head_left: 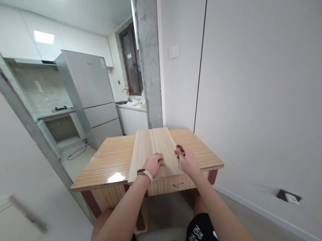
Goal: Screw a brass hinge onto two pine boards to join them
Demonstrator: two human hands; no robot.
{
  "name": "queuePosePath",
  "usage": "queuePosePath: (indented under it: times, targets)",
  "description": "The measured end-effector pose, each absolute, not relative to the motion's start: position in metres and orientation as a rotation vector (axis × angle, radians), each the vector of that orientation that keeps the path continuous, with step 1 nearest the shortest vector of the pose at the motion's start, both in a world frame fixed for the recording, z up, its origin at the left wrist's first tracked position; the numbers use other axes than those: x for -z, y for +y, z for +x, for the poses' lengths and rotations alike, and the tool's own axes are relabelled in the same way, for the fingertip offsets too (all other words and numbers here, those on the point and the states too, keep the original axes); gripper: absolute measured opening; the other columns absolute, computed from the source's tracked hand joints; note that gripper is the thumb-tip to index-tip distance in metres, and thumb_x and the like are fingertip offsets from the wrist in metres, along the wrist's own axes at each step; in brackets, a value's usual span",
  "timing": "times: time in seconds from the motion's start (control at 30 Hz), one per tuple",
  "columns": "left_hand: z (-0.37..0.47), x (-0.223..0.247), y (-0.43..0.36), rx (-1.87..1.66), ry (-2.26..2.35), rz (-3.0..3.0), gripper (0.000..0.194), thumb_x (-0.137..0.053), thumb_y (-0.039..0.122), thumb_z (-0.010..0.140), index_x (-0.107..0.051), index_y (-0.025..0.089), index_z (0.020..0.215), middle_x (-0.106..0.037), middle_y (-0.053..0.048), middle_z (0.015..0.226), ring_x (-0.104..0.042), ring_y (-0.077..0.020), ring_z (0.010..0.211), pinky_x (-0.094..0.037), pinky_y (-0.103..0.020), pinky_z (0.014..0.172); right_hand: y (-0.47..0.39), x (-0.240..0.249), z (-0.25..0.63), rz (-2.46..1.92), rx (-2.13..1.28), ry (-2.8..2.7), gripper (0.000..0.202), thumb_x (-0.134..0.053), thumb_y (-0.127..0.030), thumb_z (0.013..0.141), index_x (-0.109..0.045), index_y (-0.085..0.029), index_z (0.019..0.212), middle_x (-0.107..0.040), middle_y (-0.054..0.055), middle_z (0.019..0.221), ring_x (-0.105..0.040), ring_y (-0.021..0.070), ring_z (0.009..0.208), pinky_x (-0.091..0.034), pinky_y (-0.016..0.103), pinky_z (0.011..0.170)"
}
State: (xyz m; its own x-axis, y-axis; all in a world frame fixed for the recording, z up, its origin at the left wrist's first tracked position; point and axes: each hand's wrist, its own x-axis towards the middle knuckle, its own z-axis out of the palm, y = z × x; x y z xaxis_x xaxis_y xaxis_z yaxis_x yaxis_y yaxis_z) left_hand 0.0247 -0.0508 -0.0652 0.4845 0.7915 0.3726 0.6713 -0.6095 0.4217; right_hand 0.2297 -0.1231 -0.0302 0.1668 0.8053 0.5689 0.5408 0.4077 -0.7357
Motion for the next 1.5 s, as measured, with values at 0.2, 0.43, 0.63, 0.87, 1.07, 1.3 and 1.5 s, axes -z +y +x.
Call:
queuePosePath:
  times: [0.2, 0.43, 0.63, 0.87, 1.07, 1.3, 1.5]
  targets:
    - [0.030, 0.063, -0.045, -0.679, 1.238, 2.622, 0.027, -0.055, 0.008, 0.093, -0.078, 0.021, 0.099, -0.077, -0.007, 0.099, -0.069, -0.0205, 0.097, -0.051, -0.032, 0.093, -0.130, 0.028, 0.228, -1.239, -0.266, -1.517, 0.029, -0.048, -0.041, 0.098, -0.062, -0.025, 0.117, -0.073, 0.008, 0.103, -0.071, 0.0232, 0.090, -0.054, 0.036, 0.081]
    - [0.032, 0.067, -0.043, -0.611, 1.250, 2.636, 0.025, -0.055, 0.009, 0.093, -0.077, 0.021, 0.097, -0.075, -0.008, 0.096, -0.069, -0.0209, 0.097, -0.050, -0.031, 0.092, -0.130, 0.029, 0.227, -1.248, -0.251, -1.524, 0.029, -0.048, -0.041, 0.098, -0.062, -0.025, 0.118, -0.072, 0.008, 0.106, -0.070, 0.0237, 0.091, -0.055, 0.037, 0.082]
    - [0.035, 0.065, -0.045, -0.573, 1.258, 2.669, 0.027, -0.053, 0.009, 0.093, -0.077, 0.021, 0.097, -0.074, -0.009, 0.095, -0.069, -0.0214, 0.096, -0.050, -0.031, 0.091, -0.131, 0.030, 0.227, -1.246, -0.256, -1.519, 0.030, -0.048, -0.040, 0.098, -0.062, -0.025, 0.119, -0.072, 0.009, 0.109, -0.070, 0.0236, 0.093, -0.055, 0.038, 0.083]
    - [0.036, 0.063, -0.049, -0.567, 1.251, 2.676, 0.027, -0.054, 0.008, 0.092, -0.077, 0.021, 0.097, -0.074, -0.009, 0.095, -0.068, -0.0217, 0.097, -0.050, -0.031, 0.092, -0.129, 0.031, 0.228, -1.246, -0.247, -1.516, 0.030, -0.049, -0.041, 0.097, -0.063, -0.025, 0.119, -0.073, 0.009, 0.109, -0.070, 0.0231, 0.090, -0.055, 0.037, 0.082]
    - [0.035, 0.065, -0.050, -0.591, 1.254, 2.711, 0.029, -0.051, 0.009, 0.093, -0.077, 0.022, 0.096, -0.073, -0.010, 0.095, -0.068, -0.0225, 0.096, -0.050, -0.033, 0.091, -0.134, 0.028, 0.226, -1.243, -0.243, -1.526, 0.030, -0.047, -0.041, 0.098, -0.063, -0.025, 0.118, -0.073, 0.009, 0.108, -0.069, 0.0239, 0.092, -0.054, 0.037, 0.082]
    - [0.035, 0.062, -0.052, -0.600, 1.230, 2.719, 0.028, -0.051, 0.009, 0.094, -0.076, 0.022, 0.097, -0.074, -0.008, 0.096, -0.068, -0.0217, 0.094, -0.049, -0.031, 0.088, -0.134, 0.029, 0.227, -1.251, -0.247, -1.512, 0.030, -0.048, -0.041, 0.098, -0.063, -0.025, 0.118, -0.073, 0.009, 0.108, -0.070, 0.0242, 0.090, -0.054, 0.037, 0.080]
    - [0.037, 0.062, -0.056, -0.620, 1.261, 2.720, 0.023, -0.051, 0.013, 0.097, -0.073, 0.021, 0.097, -0.072, -0.009, 0.097, -0.067, -0.0223, 0.097, -0.048, -0.032, 0.089, -0.135, 0.026, 0.226, -1.256, -0.232, -1.520, 0.028, -0.048, -0.039, 0.098, -0.064, -0.025, 0.117, -0.072, 0.009, 0.108, -0.069, 0.0235, 0.090, -0.053, 0.036, 0.081]
